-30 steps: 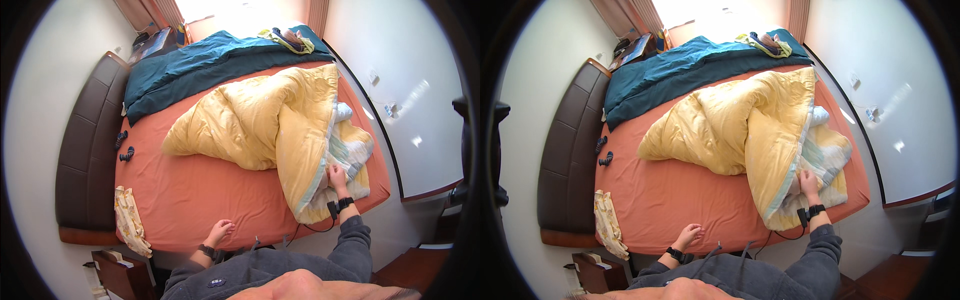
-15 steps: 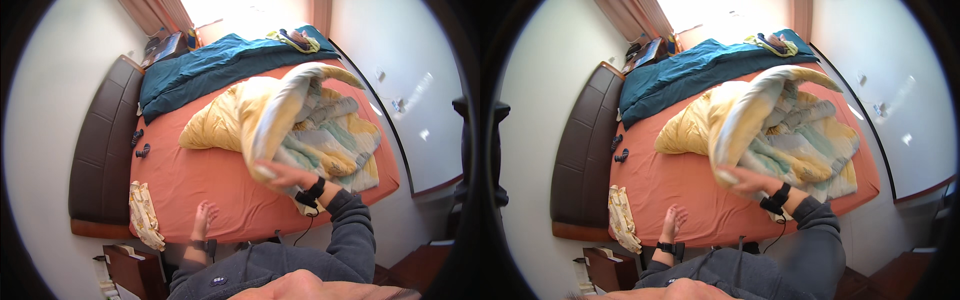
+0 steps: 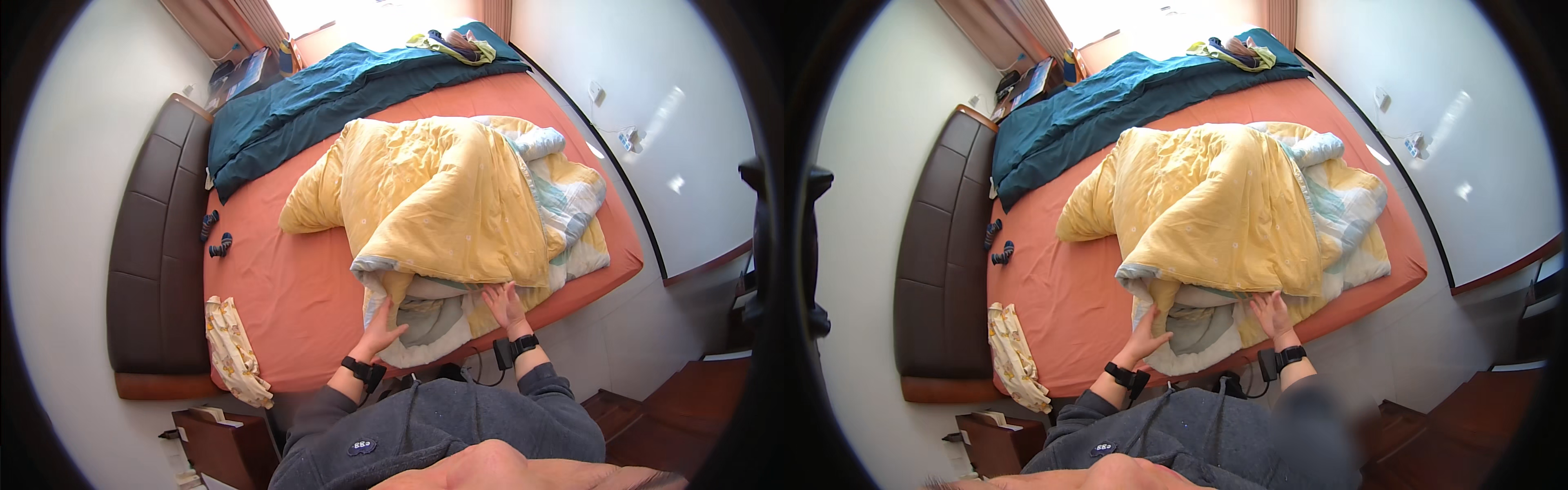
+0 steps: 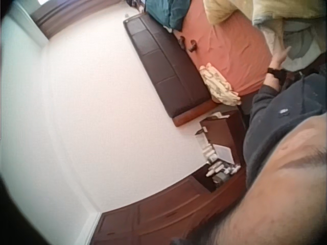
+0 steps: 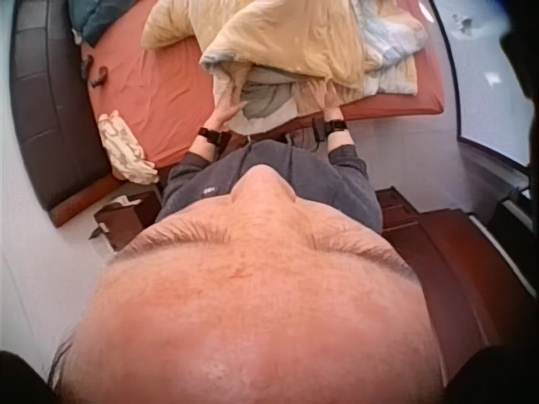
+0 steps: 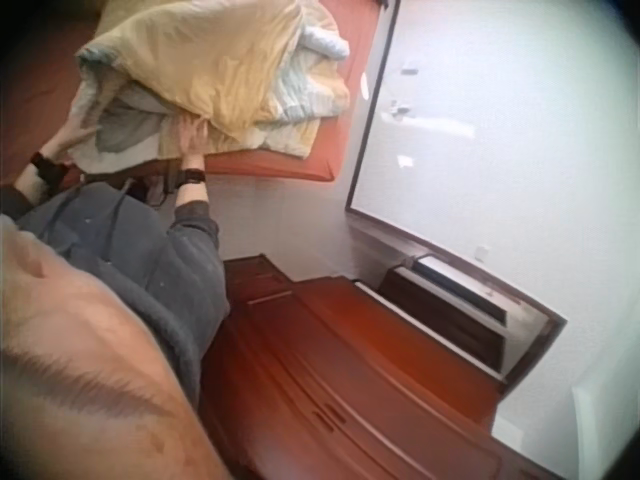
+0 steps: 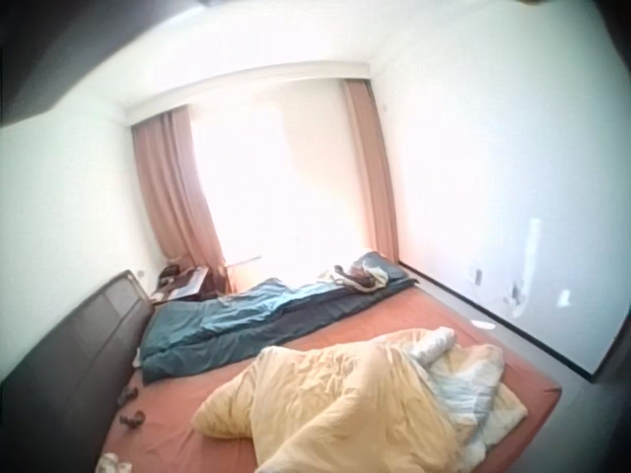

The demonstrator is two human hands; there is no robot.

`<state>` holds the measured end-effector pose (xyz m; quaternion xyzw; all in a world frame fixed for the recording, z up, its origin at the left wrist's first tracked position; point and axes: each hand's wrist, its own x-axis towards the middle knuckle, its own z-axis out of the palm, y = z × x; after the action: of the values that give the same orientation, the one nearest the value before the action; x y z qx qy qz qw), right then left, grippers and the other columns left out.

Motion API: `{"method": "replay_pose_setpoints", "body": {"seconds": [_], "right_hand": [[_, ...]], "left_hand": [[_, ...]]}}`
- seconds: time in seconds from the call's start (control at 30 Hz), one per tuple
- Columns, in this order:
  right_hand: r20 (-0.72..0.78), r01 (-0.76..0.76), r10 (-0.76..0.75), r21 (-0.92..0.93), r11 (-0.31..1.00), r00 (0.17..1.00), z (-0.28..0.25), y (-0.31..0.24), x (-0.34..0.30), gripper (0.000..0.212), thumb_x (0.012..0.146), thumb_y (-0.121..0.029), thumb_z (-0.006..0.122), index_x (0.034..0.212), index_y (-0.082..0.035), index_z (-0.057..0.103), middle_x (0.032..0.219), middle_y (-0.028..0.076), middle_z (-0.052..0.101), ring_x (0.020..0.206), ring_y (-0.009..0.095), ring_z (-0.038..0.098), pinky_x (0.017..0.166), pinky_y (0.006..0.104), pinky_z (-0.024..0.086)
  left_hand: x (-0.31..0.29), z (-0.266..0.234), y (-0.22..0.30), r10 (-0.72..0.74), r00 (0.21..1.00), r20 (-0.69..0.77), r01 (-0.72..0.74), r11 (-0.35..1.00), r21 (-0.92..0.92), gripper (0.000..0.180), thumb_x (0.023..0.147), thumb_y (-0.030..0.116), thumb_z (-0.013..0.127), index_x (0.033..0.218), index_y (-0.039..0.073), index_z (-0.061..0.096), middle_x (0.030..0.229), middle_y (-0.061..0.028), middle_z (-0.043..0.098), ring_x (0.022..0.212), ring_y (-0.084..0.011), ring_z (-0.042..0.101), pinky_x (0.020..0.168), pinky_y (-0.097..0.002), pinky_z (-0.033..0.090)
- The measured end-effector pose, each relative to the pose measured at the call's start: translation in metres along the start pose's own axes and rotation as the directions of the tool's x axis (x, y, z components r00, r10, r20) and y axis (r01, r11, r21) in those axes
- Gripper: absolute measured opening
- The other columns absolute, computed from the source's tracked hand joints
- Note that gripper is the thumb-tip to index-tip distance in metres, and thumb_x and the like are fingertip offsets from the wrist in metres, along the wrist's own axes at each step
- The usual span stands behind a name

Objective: The person folds a small patterned cloth, then spreads and folds a large duvet on the bed. They pick up socks and place them aside, then fold a pink and navy top and a light green pair of pants, stacking them on the bed.

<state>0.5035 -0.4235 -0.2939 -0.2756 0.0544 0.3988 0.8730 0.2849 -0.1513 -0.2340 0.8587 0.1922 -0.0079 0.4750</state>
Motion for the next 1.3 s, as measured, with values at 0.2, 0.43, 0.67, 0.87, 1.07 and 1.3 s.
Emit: {"method": "replay_pose_setpoints", "body": {"seconds": [0.2,0.43,0.67,0.87,1.07,1.3], "right_hand": [[-0.32,0.101,-0.078,0.054,0.993,0.944,0.019,-0.016,0.07,0.048,0.082,-0.021,0.063,0.123,-0.005,0.045,0.12,0.011,0.052,0.11,0.026,0.05,0.09,0.0405,0.043],[0.029,0.553,-0.664,-0.583,0.596,0.747,0.171,0.019,0.065,0.039,0.072,0.002,0.05,0.11,0.0,0.052,0.096,0.009,0.059,0.085,0.018,0.057,0.077,0.0309,0.047],[0.629,0.628,0.269,-0.771,0.102,0.729,0.309,0.264,-0.02,0.029,0.075,-0.007,0.053,0.104,-0.004,0.054,0.101,0.018,0.059,0.092,0.032,0.057,0.077,0.0378,0.044],[0.388,0.592,0.867,-0.794,0.141,0.314,0.281,0.391,-0.083,0.038,0.081,-0.01,0.053,0.119,-0.005,0.052,0.12,0.018,0.054,0.115,0.03,0.049,0.095,0.0359,0.037],[0.288,0.469,0.897,-0.877,0.106,0.336,0.274,0.438,-0.081,0.068,0.071,-0.028,0.069,0.129,-0.003,0.043,0.136,0.018,0.041,0.13,0.029,0.033,0.106,0.0353,0.024],[0.397,0.354,0.818,-0.9,0.255,0.417,0.249,0.394,-0.082,0.052,0.082,-0.014,0.062,0.129,-0.002,0.042,0.115,0.014,0.057,0.11,0.024,0.051,0.095,0.0343,0.039]], "left_hand": [[-0.02,0.029,-0.01,-0.152,0.893,0.424,0.162,0.987,0.014,0.074,0.082,0.029,0.065,0.138,-0.001,0.026,0.126,-0.0211,0.048,0.116,-0.0285,0.048,0.096,-0.0343,0.039],[-0.053,-0.09,-0.013,-0.013,0.99,0.143,0.095,0.806,-0.584,0.043,0.093,0.015,0.049,0.13,0.001,0.035,0.12,-0.0151,0.053,0.104,-0.0213,0.057,0.085,-0.0316,0.046],[-0.099,-0.307,-0.048,0.059,0.966,-0.251,-0.243,0.529,-0.813,0.061,0.093,0.046,0.04,0.138,0.008,0.023,0.133,-0.0181,0.038,0.117,-0.0291,0.045,0.093,-0.0401,0.042],[-0.121,-0.376,-0.088,-0.145,0.989,0.0,0.139,0.949,-0.282,0.083,0.085,0.041,0.06,0.142,0.004,0.012,0.138,-0.0202,0.031,0.124,-0.0295,0.038,0.099,-0.0391,0.037],[-0.085,-0.243,-0.075,0.17,0.952,0.253,-0.263,0.879,0.397,0.106,0.066,0.05,0.074,0.141,0.004,0.017,0.144,-0.03,0.01,0.134,-0.0434,0.011,0.106,-0.0423,0.026],[-0.087,-0.184,-0.15,-0.013,0.938,0.348,-0.177,0.842,0.51,0.07,0.073,0.006,0.058,0.137,0.011,0.028,0.124,-0.033,0.04,0.081,-0.045,0.059,0.073,-0.0461,0.049]]}}
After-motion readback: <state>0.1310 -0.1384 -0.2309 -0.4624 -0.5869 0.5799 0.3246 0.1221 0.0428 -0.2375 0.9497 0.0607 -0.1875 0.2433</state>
